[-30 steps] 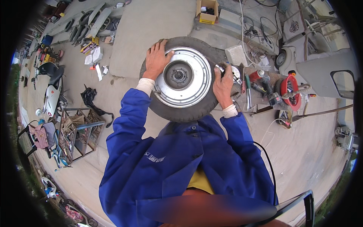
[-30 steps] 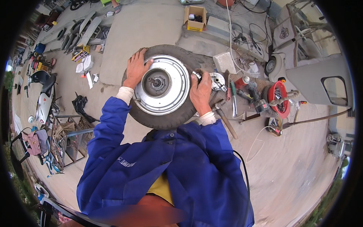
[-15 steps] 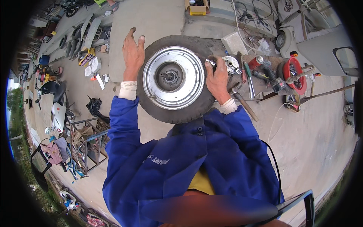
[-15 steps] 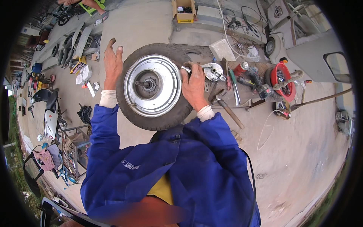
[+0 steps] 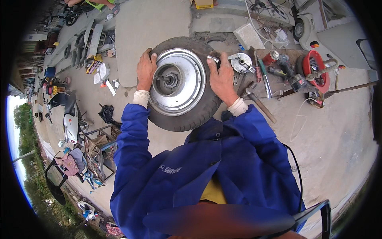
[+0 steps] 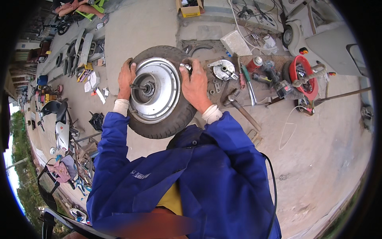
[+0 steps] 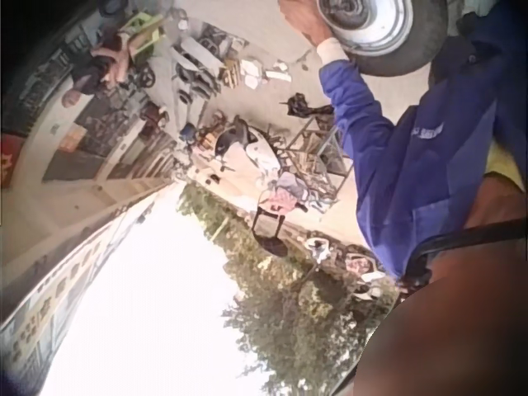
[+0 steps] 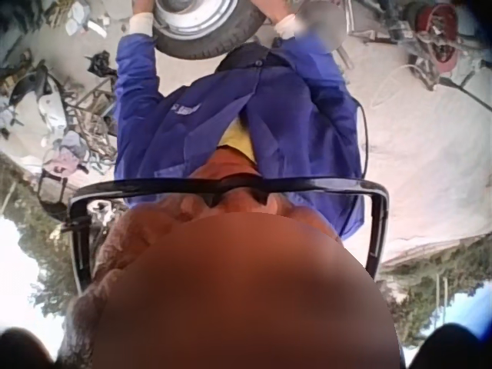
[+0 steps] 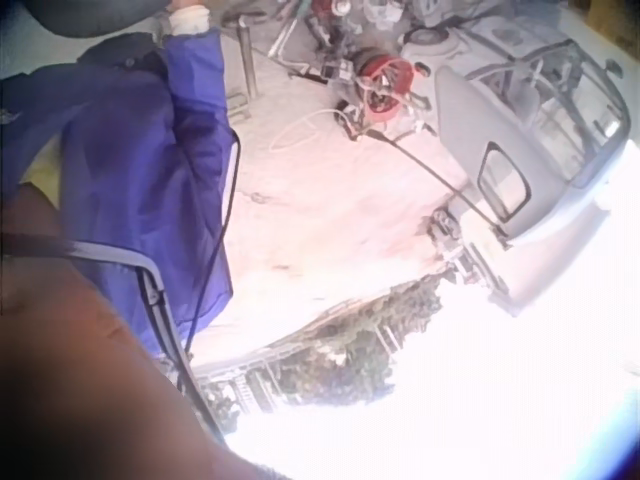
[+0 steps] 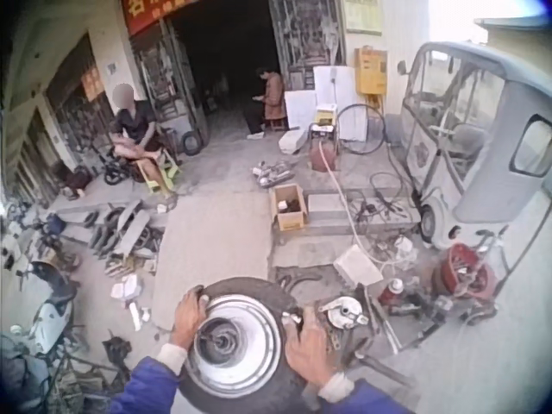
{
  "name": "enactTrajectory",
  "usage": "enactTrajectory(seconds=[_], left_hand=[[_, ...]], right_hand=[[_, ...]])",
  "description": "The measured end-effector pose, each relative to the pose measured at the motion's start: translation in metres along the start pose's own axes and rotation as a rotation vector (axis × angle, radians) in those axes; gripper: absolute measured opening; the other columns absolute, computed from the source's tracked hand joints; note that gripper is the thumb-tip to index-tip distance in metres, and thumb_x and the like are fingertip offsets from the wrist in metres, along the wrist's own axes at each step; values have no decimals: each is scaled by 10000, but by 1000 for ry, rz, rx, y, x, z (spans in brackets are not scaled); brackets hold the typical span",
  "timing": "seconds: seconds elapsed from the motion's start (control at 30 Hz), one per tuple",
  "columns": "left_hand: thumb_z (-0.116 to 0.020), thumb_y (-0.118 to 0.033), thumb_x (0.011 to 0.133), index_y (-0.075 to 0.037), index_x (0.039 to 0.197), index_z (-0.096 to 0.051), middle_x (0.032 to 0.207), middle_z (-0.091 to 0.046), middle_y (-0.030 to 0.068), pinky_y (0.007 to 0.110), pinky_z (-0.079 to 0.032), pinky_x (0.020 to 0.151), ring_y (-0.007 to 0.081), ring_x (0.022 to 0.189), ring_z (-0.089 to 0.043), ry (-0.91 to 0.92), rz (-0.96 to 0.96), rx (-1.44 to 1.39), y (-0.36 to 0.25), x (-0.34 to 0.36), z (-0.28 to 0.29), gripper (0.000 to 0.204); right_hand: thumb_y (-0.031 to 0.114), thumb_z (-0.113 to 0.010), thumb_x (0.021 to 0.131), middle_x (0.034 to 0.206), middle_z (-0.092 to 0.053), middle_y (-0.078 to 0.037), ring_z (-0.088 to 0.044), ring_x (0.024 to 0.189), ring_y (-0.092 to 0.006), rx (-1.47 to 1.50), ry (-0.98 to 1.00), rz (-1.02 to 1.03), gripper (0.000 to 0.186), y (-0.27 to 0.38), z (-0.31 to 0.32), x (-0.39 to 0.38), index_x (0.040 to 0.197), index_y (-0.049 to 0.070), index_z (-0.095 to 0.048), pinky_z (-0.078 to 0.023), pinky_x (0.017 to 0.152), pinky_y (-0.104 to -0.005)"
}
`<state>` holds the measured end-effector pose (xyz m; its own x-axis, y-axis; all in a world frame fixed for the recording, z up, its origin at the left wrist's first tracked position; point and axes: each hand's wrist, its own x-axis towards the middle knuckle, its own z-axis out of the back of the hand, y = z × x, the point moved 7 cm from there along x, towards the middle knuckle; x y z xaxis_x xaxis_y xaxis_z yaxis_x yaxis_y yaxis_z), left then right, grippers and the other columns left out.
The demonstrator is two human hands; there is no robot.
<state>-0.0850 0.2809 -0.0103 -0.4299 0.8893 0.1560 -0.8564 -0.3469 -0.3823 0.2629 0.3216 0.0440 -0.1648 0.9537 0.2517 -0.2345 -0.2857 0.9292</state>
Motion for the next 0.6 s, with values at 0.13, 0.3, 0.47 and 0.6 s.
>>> enactTrajectory(seconds=[0.13,0.3,0.47,0.6], left_hand=[[-564,-352,1121,-63,1499,-595,1448,-670,191,511,-498,1109,399,1328,-629,-23,-38,-21,-1,-2,1,477],[-582,-358,1110,-58,1483,-603,1431,-675,198,507,-495,1119,396,1321,-632,-33,-139,-45,-17,-4,11,479],[-597,-337,1105,-46,1499,-598,1455,-671,215,453,-464,1183,388,1372,-620,13,-132,-227,-13,6,10,490],[-613,-310,1102,-14,1510,-594,1500,-654,213,431,-437,1213,359,1418,-602,-84,-11,-451,24,-9,29,505]], right_hand=[[196,-671,1050,1205,-700,-236,-645,1146,-455,-57,8,42,297,4,2,-10,1297,33,-644,-479,1007,-528],[216,-682,1043,1231,-685,-196,-612,1203,-415,-74,-3,69,321,6,7,-40,1322,57,-663,-431,1066,-522],[208,-710,1019,1248,-698,-170,-598,1242,-383,-178,24,114,339,6,7,-49,1324,64,-679,-395,1101,-534],[208,-714,1014,1243,-712,-140,-587,1271,-354,-246,94,187,349,6,9,-46,1331,69,-674,-389,1101,-538]])
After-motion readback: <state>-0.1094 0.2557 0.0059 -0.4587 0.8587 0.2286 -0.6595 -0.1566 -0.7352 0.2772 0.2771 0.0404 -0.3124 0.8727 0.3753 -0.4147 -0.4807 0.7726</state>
